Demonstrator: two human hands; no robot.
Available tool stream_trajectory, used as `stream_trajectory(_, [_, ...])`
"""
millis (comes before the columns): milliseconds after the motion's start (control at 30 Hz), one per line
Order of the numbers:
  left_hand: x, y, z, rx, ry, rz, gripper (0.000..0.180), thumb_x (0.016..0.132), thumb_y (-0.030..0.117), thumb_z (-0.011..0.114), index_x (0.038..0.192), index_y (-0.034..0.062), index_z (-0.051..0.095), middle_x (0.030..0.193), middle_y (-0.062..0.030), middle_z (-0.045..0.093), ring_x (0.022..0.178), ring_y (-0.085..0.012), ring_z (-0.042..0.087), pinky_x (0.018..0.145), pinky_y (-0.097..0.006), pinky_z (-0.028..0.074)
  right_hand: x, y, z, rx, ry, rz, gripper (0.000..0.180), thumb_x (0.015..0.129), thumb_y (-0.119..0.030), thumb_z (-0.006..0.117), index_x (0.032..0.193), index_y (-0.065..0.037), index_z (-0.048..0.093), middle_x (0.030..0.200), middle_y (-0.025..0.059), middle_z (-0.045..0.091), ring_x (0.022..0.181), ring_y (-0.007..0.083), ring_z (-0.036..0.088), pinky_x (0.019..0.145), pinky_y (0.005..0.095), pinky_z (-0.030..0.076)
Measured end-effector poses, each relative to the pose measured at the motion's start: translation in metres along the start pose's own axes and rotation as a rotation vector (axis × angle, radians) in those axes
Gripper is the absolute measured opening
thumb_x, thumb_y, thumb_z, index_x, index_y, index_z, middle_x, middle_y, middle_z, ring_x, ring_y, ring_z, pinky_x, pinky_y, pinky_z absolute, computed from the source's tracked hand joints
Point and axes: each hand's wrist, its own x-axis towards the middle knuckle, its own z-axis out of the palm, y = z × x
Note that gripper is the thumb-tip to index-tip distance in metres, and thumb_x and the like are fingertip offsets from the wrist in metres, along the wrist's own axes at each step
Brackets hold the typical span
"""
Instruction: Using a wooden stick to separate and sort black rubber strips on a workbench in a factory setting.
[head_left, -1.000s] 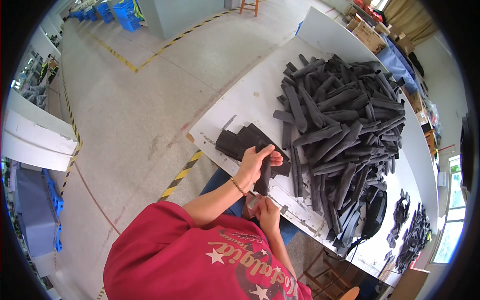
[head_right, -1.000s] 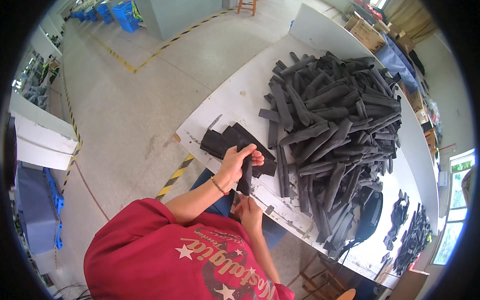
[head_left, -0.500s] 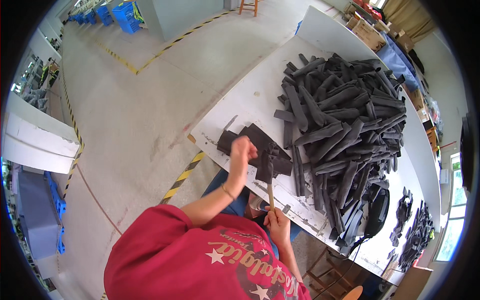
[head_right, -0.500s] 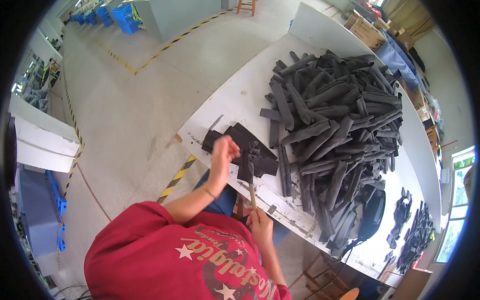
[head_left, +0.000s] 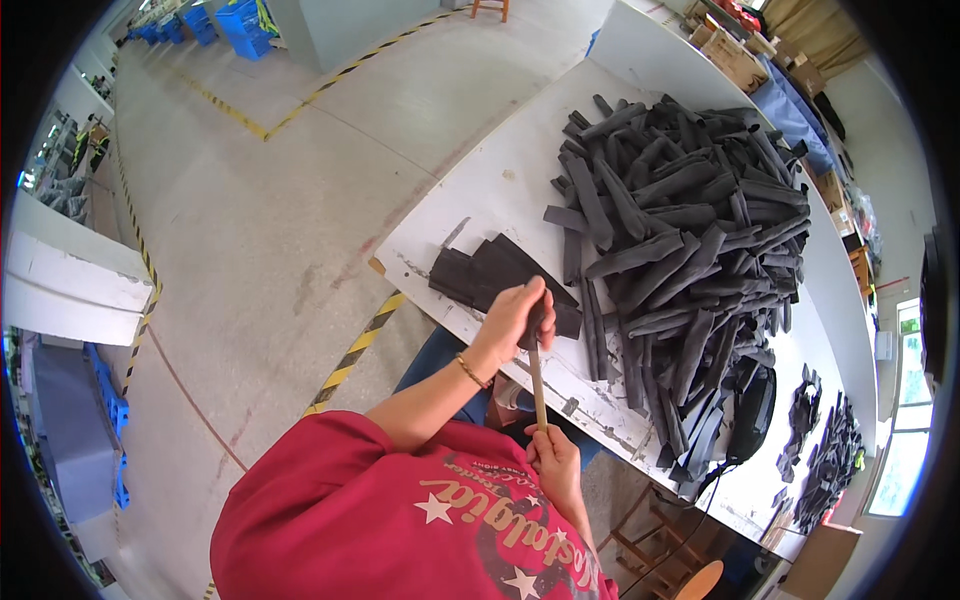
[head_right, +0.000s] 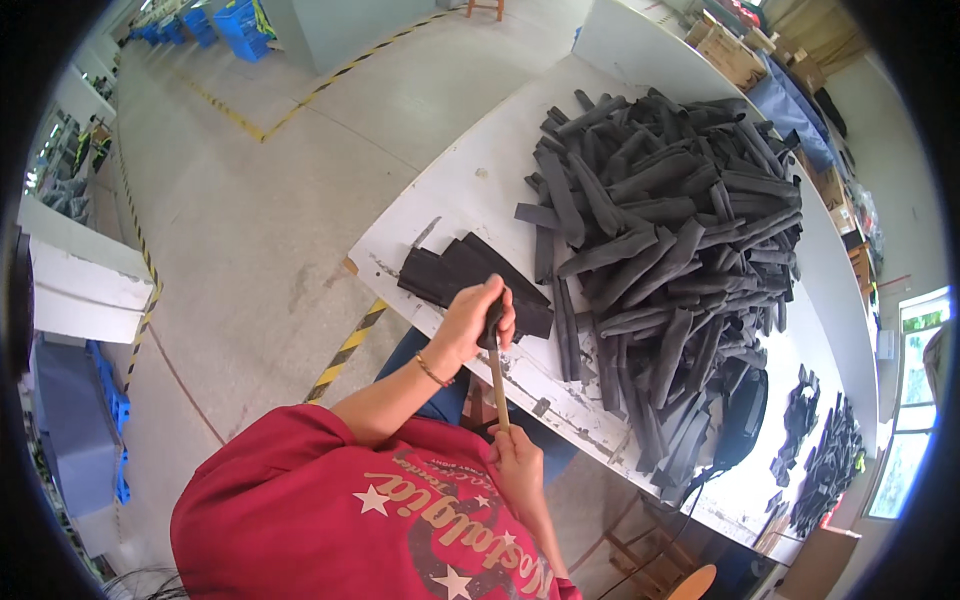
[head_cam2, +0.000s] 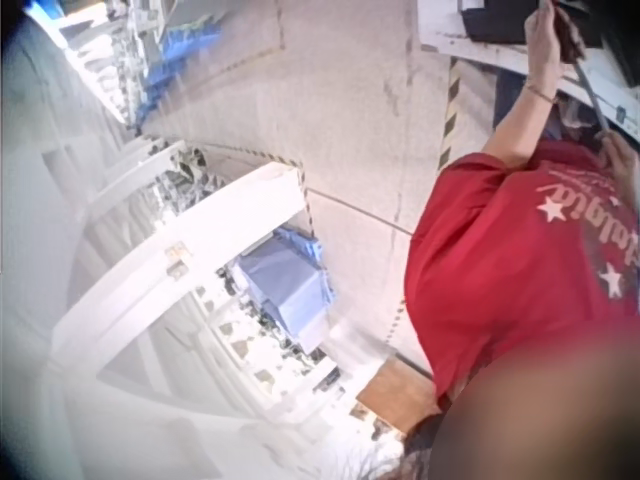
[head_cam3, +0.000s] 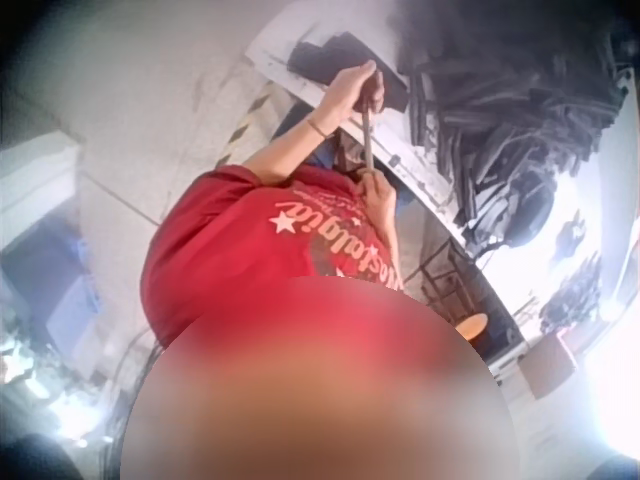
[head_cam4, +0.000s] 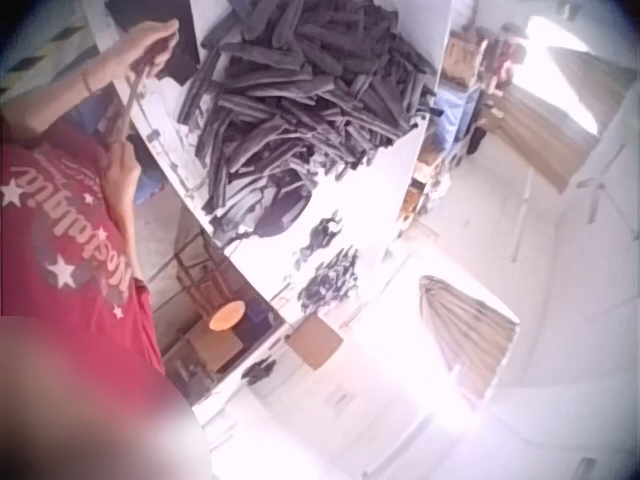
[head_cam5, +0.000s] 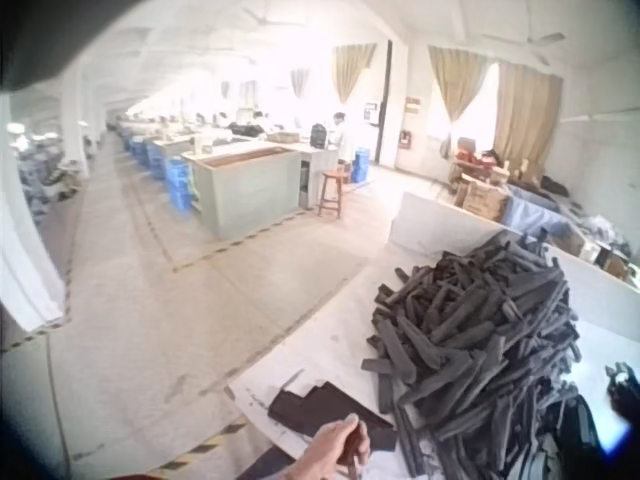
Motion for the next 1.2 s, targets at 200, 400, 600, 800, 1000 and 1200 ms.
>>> stream_trajectory(200, [-0.015,-0.001,0.004,-0.014,-0.077,-0.029,0.020,0.096,0.021,0.051,0.105,0.0030,0.049,0.078,-0.0143,0.063,0.056,-0.0237,0.063,0.052,-0.037,0.054,0.013,-0.001,0.000,0.032,0.031,-0.011,0.019,0.098,-0.012,0.046,0.105,0.001,0.058,0.063,-0.0015,0.051,0.050,0.0033,0.037,0.046,0.0189,0.029])
stream_trajectory(400, [0.007,0.004,-0.001,-0.102,0.227,0.150,0.016,0.097,0.018,0.049,0.106,0.0047,0.050,0.065,-0.0032,0.050,0.041,-0.0074,0.039,0.036,-0.023,0.030,0.012,0.015,0.019,-0.230,0.097,-0.211,0.015,0.096,-0.010,0.050,0.099,0.000,0.060,0.057,0.0074,0.054,0.051,0.0132,0.054,0.049,0.0287,0.043])
stream_trajectory(600, [0.018,0.019,-0.003,-0.110,0.286,0.116,0.020,0.099,0.023,0.045,0.103,0.0046,0.051,0.059,0.0020,0.039,0.033,-0.0081,0.033,0.031,-0.025,0.025,-0.019,0.001,-0.001,-0.288,0.039,-0.140,0.015,0.095,-0.010,0.050,0.098,0.001,0.061,0.057,0.0074,0.054,0.051,0.0132,0.054,0.050,0.0284,0.043])
stream_trajectory(800, [0.019,0.023,-0.011,-0.195,0.417,0.073,0.052,0.096,0.050,0.044,0.114,0.0010,0.049,0.098,-0.0120,0.053,0.081,-0.0263,0.061,0.072,-0.036,0.051,-0.026,-0.017,-0.027,-0.327,0.093,-0.045,0.018,0.094,-0.012,0.050,0.095,0.002,0.061,0.056,0.0060,0.055,0.051,0.0123,0.054,0.050,0.0288,0.042])
stream_trajectory(1000, [-0.014,-0.020,0.002,-0.131,0.153,-0.277,0.046,0.095,0.045,0.049,0.111,0.0020,0.052,0.073,-0.0060,0.053,0.064,-0.0229,0.058,0.060,-0.036,0.049,-0.014,-0.015,-0.021,-0.311,0.110,-0.061,0.019,0.095,-0.012,0.049,0.095,0.003,0.061,0.056,0.0064,0.055,0.050,0.0120,0.052,0.049,0.0286,0.042])
stream_trajectory(1200, [0.004,-0.006,-0.003,-0.161,0.122,-0.276,0.018,0.097,0.027,0.050,0.096,0.0094,0.056,0.050,0.0068,0.026,0.041,-0.0049,0.024,0.042,-0.023,0.024,-0.019,0.009,-0.011,-0.268,0.059,-0.048,0.016,0.094,-0.011,0.050,0.093,0.000,0.061,0.056,0.0090,0.053,0.051,0.0141,0.052,0.051,0.0305,0.044])
